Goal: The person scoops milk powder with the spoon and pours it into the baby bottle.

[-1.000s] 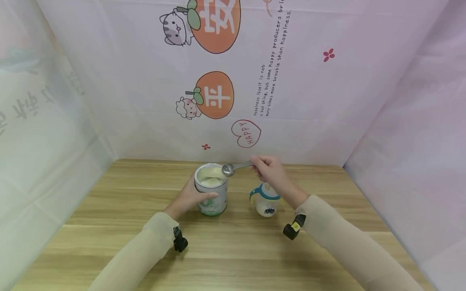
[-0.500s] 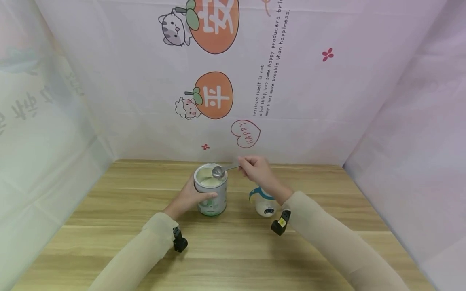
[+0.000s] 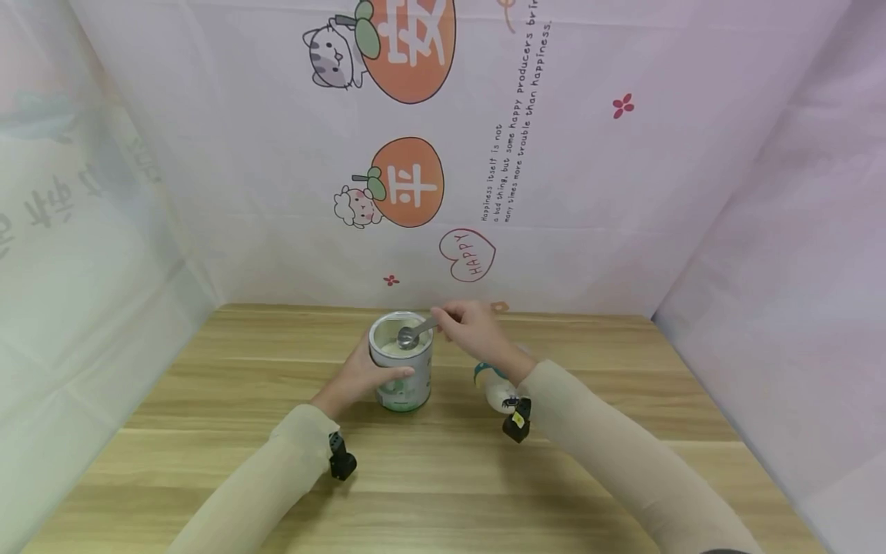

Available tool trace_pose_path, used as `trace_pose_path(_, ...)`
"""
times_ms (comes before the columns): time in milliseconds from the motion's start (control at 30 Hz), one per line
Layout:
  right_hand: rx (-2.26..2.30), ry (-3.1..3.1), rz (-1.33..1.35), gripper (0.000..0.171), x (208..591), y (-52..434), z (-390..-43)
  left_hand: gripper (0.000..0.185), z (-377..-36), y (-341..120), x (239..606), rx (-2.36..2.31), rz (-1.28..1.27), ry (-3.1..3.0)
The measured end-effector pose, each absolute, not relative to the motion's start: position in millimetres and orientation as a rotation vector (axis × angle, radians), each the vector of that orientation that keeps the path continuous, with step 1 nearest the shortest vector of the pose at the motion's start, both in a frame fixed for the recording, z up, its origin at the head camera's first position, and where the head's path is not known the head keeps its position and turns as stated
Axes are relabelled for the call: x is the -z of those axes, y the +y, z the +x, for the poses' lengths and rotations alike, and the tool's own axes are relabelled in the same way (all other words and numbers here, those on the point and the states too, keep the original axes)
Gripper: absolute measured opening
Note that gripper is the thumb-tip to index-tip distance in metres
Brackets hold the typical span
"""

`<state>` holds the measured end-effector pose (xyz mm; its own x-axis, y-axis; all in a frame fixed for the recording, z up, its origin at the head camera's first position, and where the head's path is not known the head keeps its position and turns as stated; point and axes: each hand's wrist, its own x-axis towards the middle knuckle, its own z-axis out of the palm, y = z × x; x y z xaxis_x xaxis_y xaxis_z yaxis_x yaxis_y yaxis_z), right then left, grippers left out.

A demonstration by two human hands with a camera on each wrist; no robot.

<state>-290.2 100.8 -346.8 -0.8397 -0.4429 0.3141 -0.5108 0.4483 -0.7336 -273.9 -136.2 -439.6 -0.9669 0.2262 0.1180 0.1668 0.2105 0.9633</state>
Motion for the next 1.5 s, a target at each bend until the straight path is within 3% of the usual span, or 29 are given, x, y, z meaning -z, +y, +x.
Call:
trace_pose_path(467,-0.662,-2.662,1.021,0.036,343.3,73.0,-288.0,0.101,-273.6,-136.4,440.4,-1.908,0.404,2.386)
trace_pose_path(1167,-0.185,-2.692,1.014,0.036,341.9,43.5,-290.7,0.093,-274.5,-136.3,441.8,-1.948,0.479,2.326)
trace_pose_path(1500,-0.176,-2.776,1.077,0.043,336.3,29.3,-287.7,0.088,-276.7,-136.4,442.0,-1.93,0.506,2.346)
